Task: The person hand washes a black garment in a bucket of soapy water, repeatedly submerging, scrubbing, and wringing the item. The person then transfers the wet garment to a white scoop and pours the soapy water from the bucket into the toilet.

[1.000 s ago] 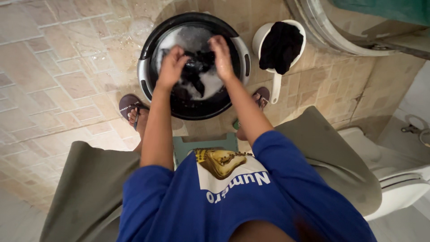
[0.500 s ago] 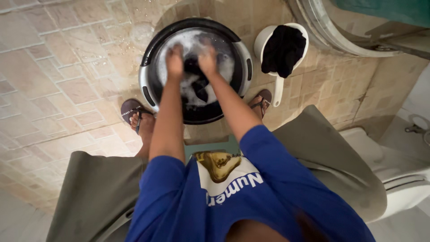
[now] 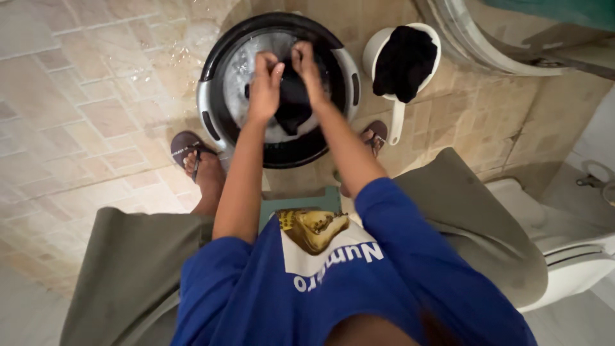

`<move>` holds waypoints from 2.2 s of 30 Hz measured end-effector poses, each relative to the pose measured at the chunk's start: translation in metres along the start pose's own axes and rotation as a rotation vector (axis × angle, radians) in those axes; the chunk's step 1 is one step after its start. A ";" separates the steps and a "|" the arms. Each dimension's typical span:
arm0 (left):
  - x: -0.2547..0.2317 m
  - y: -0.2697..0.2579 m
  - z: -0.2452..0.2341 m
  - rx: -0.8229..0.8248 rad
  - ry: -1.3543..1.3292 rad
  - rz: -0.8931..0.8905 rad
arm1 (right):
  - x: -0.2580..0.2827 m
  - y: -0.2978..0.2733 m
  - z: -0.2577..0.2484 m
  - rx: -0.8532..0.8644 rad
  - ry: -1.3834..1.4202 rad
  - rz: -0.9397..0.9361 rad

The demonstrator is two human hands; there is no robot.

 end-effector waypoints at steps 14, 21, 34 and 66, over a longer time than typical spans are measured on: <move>0.079 0.009 0.008 -0.182 0.670 -0.114 | 0.025 -0.046 -0.003 -0.095 -0.656 0.166; 0.136 0.011 0.023 -0.205 0.307 -0.231 | 0.015 -0.011 0.004 -0.018 -0.339 0.320; 0.031 -0.008 0.041 -0.346 -0.251 -0.244 | 0.035 -0.013 0.036 -0.176 -0.446 0.161; 0.157 -0.032 0.032 0.161 0.748 -0.325 | 0.027 -0.072 -0.001 -0.011 -1.029 -0.454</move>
Point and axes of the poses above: each hand's wrist, its own y-axis towards the middle knuckle, its own z-axis out of the palm, x = y × z, the point moved 3 cm from there along y, towards the middle knuckle, and after that the axes turned 9 degrees about -x, right-handed, at the moved point
